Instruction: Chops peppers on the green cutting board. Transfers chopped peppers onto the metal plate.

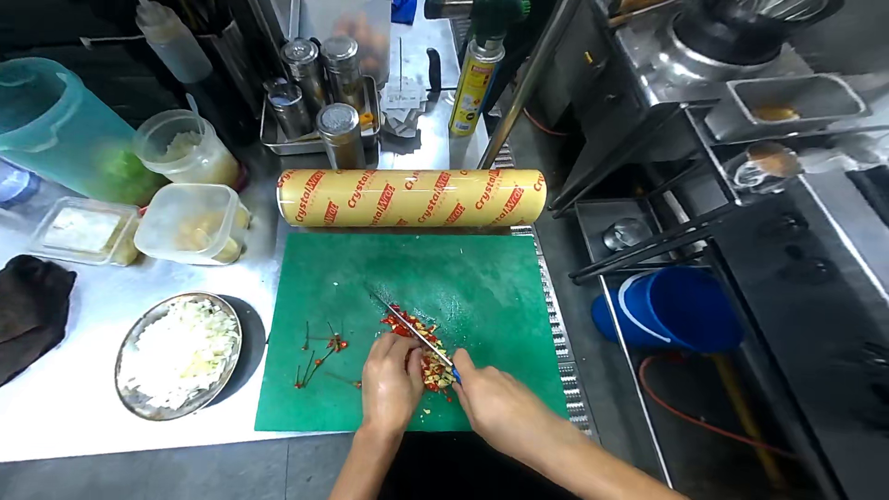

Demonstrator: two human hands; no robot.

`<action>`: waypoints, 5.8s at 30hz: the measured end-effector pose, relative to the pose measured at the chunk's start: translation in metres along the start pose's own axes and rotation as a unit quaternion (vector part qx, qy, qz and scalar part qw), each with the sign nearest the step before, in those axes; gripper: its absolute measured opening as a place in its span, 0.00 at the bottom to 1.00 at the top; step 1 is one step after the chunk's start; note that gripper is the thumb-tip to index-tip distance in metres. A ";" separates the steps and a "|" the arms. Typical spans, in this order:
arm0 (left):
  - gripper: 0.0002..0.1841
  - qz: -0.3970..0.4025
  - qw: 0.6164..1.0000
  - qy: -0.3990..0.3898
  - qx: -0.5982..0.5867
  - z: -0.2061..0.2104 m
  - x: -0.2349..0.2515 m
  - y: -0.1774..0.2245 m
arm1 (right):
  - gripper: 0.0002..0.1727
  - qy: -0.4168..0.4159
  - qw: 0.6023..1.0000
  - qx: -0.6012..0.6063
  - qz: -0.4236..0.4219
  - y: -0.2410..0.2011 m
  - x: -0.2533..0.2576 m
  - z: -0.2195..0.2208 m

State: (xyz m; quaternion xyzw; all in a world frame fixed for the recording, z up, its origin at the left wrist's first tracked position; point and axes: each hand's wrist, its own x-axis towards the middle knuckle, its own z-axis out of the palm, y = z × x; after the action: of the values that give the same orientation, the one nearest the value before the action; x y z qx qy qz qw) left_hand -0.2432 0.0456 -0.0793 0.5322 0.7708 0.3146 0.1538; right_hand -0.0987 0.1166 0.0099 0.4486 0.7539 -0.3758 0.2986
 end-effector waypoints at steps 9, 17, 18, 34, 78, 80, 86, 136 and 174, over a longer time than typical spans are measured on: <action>0.26 -0.015 0.999 -0.007 0.027 -0.008 -0.024 -0.009 | 0.22 0.006 1.000 -0.002 0.015 -0.003 0.001 0.010; 0.26 -0.021 0.999 0.023 -0.025 0.001 -0.029 -0.007 | 0.22 -0.017 0.999 -0.013 0.037 -0.011 -0.005 0.007; 0.24 -0.024 0.999 0.023 -0.030 0.002 -0.030 -0.006 | 0.22 -0.015 0.999 -0.008 0.043 -0.011 -0.003 0.014; 0.20 -0.011 0.997 0.020 -0.080 0.000 -0.032 -0.014 | 0.18 0.001 0.999 -0.038 0.018 0.005 0.007 -0.001; 0.23 0.033 0.969 -0.236 0.070 -0.014 0.005 0.040 | 0.18 0.129 0.989 0.037 -0.056 0.079 0.022 0.000; 0.22 0.041 0.983 -0.170 0.047 -0.020 -0.003 0.028 | 0.19 0.105 0.992 0.039 -0.059 0.069 0.018 0.003; 0.13 0.071 0.997 -0.017 -0.010 -0.019 -0.005 0.004 | 0.19 0.079 0.995 0.034 -0.055 0.049 -0.006 -0.001; 0.09 0.151 0.985 0.027 0.075 -0.008 -0.019 -0.016 | 0.22 0.162 0.977 0.120 -0.069 0.061 -0.010 0.044; 0.15 0.068 0.993 -0.091 -0.040 -0.006 0.118 -0.031 | 0.19 -0.015 0.996 -0.090 -0.004 -0.011 -0.018 -0.011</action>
State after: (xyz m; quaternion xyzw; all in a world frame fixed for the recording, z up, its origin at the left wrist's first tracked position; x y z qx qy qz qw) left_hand -0.3143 0.1450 -0.0834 0.6030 0.7028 0.3050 0.2224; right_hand -0.1023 0.1139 0.0337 0.4109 0.7820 -0.3142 0.3477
